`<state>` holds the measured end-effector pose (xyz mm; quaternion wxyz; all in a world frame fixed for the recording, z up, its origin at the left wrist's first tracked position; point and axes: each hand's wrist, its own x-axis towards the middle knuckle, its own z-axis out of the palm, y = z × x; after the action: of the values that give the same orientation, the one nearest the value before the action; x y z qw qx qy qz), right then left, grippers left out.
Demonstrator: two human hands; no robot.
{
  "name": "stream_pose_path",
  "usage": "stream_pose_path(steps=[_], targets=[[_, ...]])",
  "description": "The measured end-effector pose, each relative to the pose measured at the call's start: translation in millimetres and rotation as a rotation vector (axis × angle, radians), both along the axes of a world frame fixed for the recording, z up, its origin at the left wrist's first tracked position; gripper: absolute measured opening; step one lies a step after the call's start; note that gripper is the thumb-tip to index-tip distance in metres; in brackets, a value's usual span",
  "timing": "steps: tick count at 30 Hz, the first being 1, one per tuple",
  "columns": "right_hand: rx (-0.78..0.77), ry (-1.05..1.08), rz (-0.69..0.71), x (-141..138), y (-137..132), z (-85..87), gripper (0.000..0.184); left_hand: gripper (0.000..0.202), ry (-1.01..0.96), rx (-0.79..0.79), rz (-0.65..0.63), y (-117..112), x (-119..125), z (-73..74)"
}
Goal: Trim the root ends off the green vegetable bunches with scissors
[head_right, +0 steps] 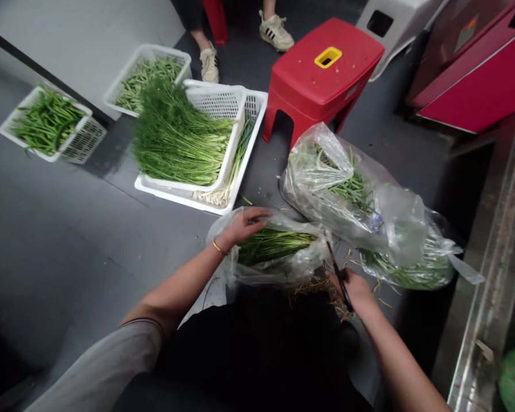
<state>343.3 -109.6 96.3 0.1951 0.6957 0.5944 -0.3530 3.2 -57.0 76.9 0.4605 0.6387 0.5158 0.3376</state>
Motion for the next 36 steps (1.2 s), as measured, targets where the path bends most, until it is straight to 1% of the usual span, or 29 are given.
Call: stream_pose_path(steps=[2, 3, 4, 6, 7, 8, 9, 10, 11, 12, 13, 14, 16, 17, 19, 20, 22, 25, 27, 28, 30, 31, 32, 34, 36], targets=[[0.053, 0.001, -0.034, 8.6, 0.7, 6.0, 0.034, 0.024, -0.059, 0.074, 0.021, 16.9, -7.3, 20.1], [0.079, -0.012, -0.018, 9.7, 0.8, 8.8, 0.035, 0.02, -0.071, 0.082, -0.009, 21.9, -10.2, 31.1], [0.104, -0.027, 0.015, 9.5, 0.1, 11.6, 0.035, 0.019, -0.073, 0.061, -0.087, 24.6, -13.2, 41.9], [0.137, -0.032, 0.099, 6.7, -4.9, 16.9, 0.036, 0.018, -0.047, -0.03, -0.328, 27.2, -23.3, 60.2], [0.133, -0.018, 0.13, 5.0, -9.7, 18.9, 0.037, 0.02, -0.013, -0.063, -0.386, 30.1, -32.0, 66.5], [0.118, 0.0, 0.148, 3.3, -16.2, 20.4, 0.039, 0.021, 0.046, -0.072, -0.357, 35.7, -43.7, 70.1], [0.096, 0.021, 0.158, 1.6, -24.2, 21.1, 0.04, 0.023, 0.127, -0.046, -0.189, 44.7, -58.5, 70.8], [0.073, 0.043, 0.16, -0.2, -33.2, 21.3, 0.04, 0.024, 0.233, 0.009, 0.103, 57.2, -75.5, 68.6], [0.053, 0.07, 0.158, -2.2, -42.7, 21.0, 0.04, 0.024, 0.39, 0.046, 0.417, 72.4, -93.6, 63.7], [0.034, 0.096, 0.153, -4.7, -52.1, 20.6, 0.04, 0.024, 0.531, 0.012, 0.607, 89.0, -111.6, 56.4], [0.019, 0.121, 0.147, -7.7, -60.8, 20.2, 0.038, 0.024, 0.576, -0.031, 0.668, 105.4, -128.1, 47.3], [0.006, 0.141, 0.142, -11.2, -68.2, 20.2, 0.036, 0.022, 0.594, -0.068, 0.693, 120.4, -142.0, 37.0], [-0.022, 0.157, 0.133, -18.9, -77.6, 21.5, 0.032, 0.017, 0.598, -0.142, 0.687, 142.1, -160.3, 16.0], [-0.039, 0.155, 0.132, -22.7, -79.0, 22.8, 0.03, 0.02, 0.591, -0.17, 0.681, 148.2, -165.1, 6.4], [-0.071, 0.157, 0.136, -28.8, -76.0, 26.0, 0.028, 0.026, 0.568, -0.203, 0.685, 151.8, -169.5, -8.7], [-0.082, 0.16, 0.139, -30.9, -72.0, 27.6, 0.028, 0.026, 0.549, -0.208, 0.691, 150.5, -170.9, -13.8], [-0.082, 0.173, 0.141, -33.8, -61.9, 30.0, 0.029, 0.023, 0.496, -0.204, 0.71, 143.9, -174.9, -18.9], [-0.047, 0.196, 0.147, -37.4, -49.2, 30.8, 0.032, 0.012, 0.398, -0.172, 0.755, 129.7, -185.0, -15.5], [-0.029, 0.206, 0.162, -40.6, -46.8, 30.0, 0.033, 0.006, 0.295, -0.121, 0.813, 119.9, -193.0, -7.0], [-0.02, 0.208, 0.171, -42.2, -47.8, 29.5, 0.034, 0.007, 0.2, -0.092, 0.856, 115.3, -197.0, -1.0], [-0.001, 0.204, 0.181, -44.3, -53.5, 28.6, 0.035, 0.012, -0.085, -0.065, 0.927, 106.5, -204.4, 15.3], [0.006, 0.196, 0.18, -44.5, -57.5, 28.6, 0.036, 0.015, -0.25, -0.07, 0.937, 101.9, -207.2, 25.8], [0.007, 0.184, 0.174, -44.0, -61.7, 29.0, 0.037, 0.017, -0.401, -0.081, 0.923, 96.9, -208.7, 38.0], [0.004, 0.189, 0.155, -40.2, -69.2, 31.4, 0.039, 0.017, -0.598, -0.065, 0.845, 83.2, -204.4, 66.1], [0.009, 0.255, 0.118, -32.7, -73.4, 35.3, 0.039, 0.015, -0.653, 0.037, 0.759, 61.4, -184.7, 94.9]])
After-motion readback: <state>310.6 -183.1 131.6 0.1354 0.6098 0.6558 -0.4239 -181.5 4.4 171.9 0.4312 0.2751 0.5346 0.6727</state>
